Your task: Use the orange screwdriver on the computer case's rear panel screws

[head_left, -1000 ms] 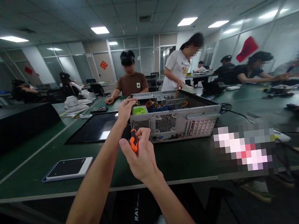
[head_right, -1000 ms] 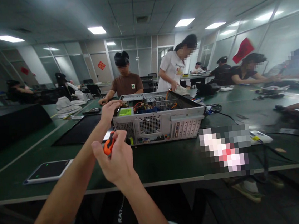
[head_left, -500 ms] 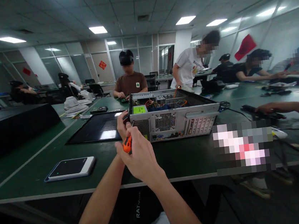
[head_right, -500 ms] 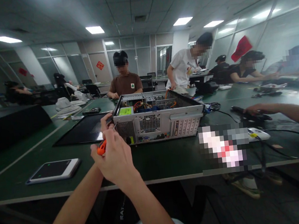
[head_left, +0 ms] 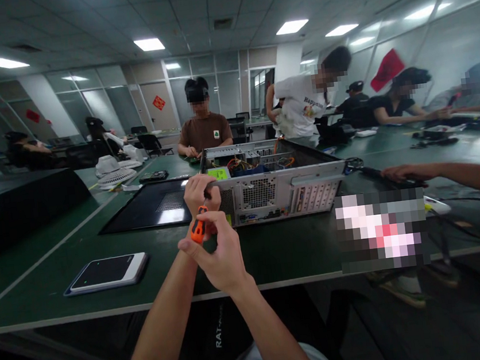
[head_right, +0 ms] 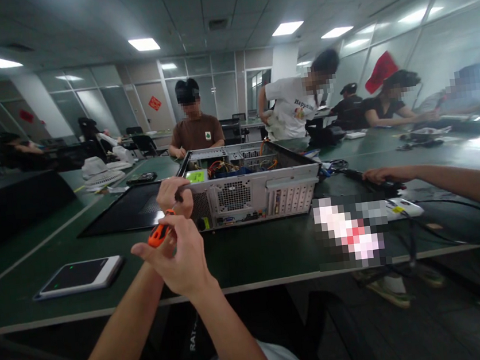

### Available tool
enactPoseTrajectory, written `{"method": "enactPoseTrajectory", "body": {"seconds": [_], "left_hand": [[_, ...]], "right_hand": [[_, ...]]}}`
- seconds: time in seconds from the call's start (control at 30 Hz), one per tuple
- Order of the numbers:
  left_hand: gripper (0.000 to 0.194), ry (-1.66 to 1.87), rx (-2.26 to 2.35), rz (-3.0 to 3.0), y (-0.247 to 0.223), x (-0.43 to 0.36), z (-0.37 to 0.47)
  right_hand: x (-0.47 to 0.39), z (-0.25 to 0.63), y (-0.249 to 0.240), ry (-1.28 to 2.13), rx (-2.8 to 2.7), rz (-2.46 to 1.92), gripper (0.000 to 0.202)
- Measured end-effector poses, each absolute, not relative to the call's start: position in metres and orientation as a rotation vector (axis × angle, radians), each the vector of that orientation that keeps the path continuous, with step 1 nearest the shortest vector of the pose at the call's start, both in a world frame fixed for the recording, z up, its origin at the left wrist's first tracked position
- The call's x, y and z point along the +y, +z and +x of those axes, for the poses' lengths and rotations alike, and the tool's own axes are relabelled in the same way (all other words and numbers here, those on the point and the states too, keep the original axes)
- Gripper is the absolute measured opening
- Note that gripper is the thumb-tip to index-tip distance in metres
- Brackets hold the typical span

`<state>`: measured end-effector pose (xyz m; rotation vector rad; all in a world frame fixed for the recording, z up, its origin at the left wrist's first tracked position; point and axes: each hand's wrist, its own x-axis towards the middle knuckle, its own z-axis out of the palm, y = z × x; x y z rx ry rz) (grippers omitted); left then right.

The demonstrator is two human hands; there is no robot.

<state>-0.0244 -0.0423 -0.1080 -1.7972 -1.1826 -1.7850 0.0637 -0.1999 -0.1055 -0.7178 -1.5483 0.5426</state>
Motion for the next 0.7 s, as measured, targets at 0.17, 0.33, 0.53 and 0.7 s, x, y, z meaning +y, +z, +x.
{"method": "enactPoseTrajectory", "body": {"seconds": [0.17, 0.33, 0.53, 0.7], "left_hand": [[0.023, -1.824, -1.167, -1.794, -0.1075, -0.037, -0.0231], [0.025, -1.752, -1.208, -1.818, -0.1141, -0.035, -0.0252], [0.024, -1.824, -1.064, -1.833, -0.1127, -0.0426, -0.023], [0.025, -1.764, -0.993, -1.752, -0.1109, -0.0437, -0.0209]], "right_hand": [[-0.2033, 0.0674, -0.1039, 0.397, -1.454, -0.735, 0.035], [-0.2055, 0.0674, -0.1044, 0.396, -1.419, -0.705, 0.032], [-0.2063, 0.0624, -0.1099, 0.361, -1.259, -0.643, 0.034], [-0.2057, 0.0626, -0.109, 0.308, -1.264, -0.595, 0.027]]}}
